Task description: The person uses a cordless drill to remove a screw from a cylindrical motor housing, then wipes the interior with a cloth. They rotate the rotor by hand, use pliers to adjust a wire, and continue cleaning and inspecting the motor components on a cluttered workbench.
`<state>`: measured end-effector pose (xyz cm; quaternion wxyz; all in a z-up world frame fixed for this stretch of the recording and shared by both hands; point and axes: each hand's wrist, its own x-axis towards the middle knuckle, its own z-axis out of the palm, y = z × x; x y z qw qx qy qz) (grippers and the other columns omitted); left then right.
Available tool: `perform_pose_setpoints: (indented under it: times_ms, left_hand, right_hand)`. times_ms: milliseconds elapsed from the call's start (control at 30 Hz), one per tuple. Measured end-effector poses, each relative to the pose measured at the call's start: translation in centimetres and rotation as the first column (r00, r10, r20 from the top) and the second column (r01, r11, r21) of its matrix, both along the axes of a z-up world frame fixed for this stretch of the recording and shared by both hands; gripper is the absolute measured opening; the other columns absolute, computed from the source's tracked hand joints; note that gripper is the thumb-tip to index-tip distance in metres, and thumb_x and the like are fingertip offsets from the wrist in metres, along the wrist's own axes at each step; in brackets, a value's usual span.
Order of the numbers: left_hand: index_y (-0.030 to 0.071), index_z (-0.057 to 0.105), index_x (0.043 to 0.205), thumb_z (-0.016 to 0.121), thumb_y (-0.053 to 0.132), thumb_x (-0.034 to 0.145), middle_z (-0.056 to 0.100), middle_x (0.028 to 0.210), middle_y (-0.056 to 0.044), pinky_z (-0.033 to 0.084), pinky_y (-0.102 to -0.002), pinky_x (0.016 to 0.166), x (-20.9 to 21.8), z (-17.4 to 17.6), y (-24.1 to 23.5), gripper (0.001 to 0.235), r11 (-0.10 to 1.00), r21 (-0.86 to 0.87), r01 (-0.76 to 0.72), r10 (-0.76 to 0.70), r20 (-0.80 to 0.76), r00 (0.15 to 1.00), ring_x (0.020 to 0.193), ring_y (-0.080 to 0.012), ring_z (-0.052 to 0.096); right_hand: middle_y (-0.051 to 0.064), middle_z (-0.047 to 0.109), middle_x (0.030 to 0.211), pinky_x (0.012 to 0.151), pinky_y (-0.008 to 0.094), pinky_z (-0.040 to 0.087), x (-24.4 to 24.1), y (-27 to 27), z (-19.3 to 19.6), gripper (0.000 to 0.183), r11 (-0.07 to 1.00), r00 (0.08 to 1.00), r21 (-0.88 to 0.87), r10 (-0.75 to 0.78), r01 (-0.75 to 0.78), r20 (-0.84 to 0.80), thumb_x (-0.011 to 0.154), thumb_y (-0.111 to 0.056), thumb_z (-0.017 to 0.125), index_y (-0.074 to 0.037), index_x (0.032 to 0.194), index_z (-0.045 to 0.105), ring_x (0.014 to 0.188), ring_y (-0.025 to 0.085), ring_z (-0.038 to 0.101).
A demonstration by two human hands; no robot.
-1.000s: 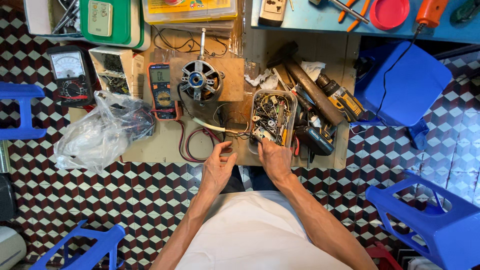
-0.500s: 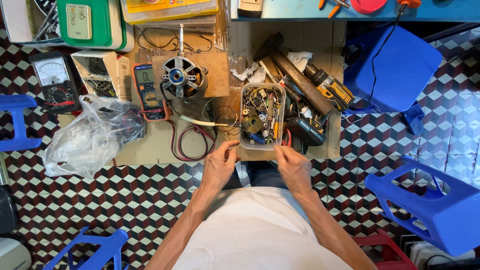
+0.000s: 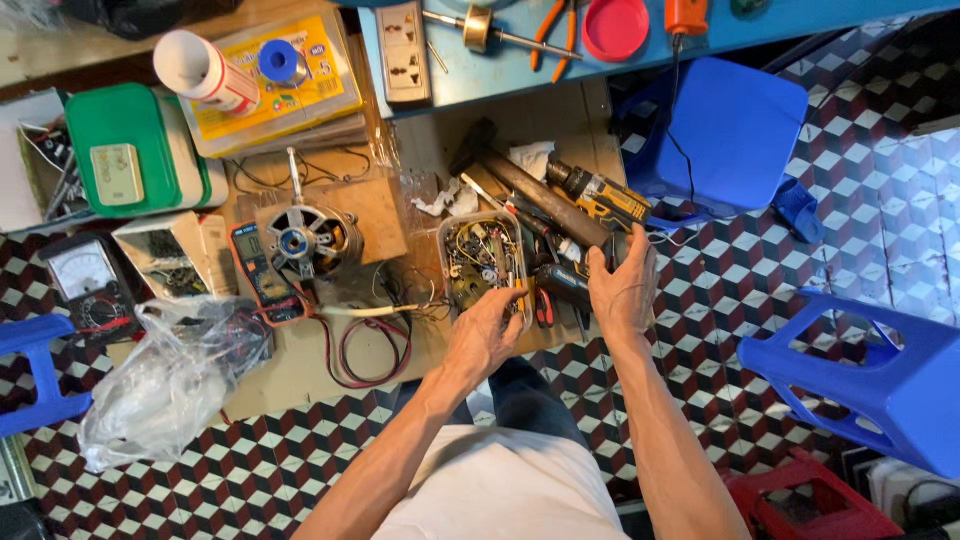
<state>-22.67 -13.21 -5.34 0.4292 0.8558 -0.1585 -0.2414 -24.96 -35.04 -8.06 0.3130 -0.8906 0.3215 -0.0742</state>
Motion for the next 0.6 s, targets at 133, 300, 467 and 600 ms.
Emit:
perform_pose_setpoints:
  times_ms: [133, 300, 467, 600]
  left_hand:
    - [0.011, 0.062, 0.128, 0.064, 0.016, 0.091, 0.068, 0.118, -0.017, 0.056, -0.046, 0.085, 0.5, -0.5, 0.7, 0.037, 1.000, 0.026, -0.006, 0.008, -0.062, 0.998, 0.097, -0.0379, 0.070]
    - [0.010, 0.059, 0.127, 0.067, 0.015, 0.089, 0.066, 0.112, -0.016, 0.055, -0.048, 0.082, 1.3, -1.3, 0.2, 0.039, 0.997, 0.007, 0.078, -0.077, -0.026, 0.997, 0.093, -0.0383, 0.068]
    - [0.010, 0.057, 0.128, 0.067, 0.017, 0.090, 0.063, 0.109, -0.018, 0.055, -0.049, 0.082, 0.4, -4.1, -0.7, 0.040, 0.993, -0.073, 0.091, -0.094, -0.037, 0.995, 0.096, -0.0415, 0.065]
    - [0.009, 0.049, 0.136, 0.062, 0.020, 0.101, 0.062, 0.119, -0.019, 0.053, -0.046, 0.097, 0.3, -5.4, -0.2, 0.038, 0.935, -0.349, 0.058, -0.091, -0.080, 0.993, 0.111, -0.0394, 0.064]
  right_hand:
    - [0.030, 0.058, 0.128, 0.105, 0.053, 0.037, 4.0, -0.5, 0.7, 0.075, 0.923, 0.922, -0.065, 0.371, -0.380, -0.114, 0.092, -0.022, 0.069, 0.007, 0.152, 0.035, 0.119, 0.043, 0.056]
    - [0.025, 0.063, 0.129, 0.099, 0.051, 0.048, 8.3, 0.0, 2.0, 0.067, 0.891, 0.859, -0.057, 0.414, -0.450, -0.300, 0.085, -0.022, 0.069, -0.008, 0.146, 0.045, 0.116, 0.041, 0.063]
    - [0.024, 0.072, 0.111, 0.086, 0.051, 0.056, 9.3, 5.0, 4.8, 0.071, 0.922, 0.885, 0.321, 0.323, -0.215, -0.336, 0.084, -0.032, 0.070, -0.016, 0.147, 0.043, 0.100, 0.042, 0.070]
    - [0.026, 0.069, 0.110, 0.082, 0.050, 0.055, 8.4, 11.7, 6.1, 0.078, 0.881, 0.891, 0.381, 0.387, -0.282, -0.236, 0.086, -0.039, 0.075, -0.012, 0.150, 0.039, 0.095, 0.045, 0.069]
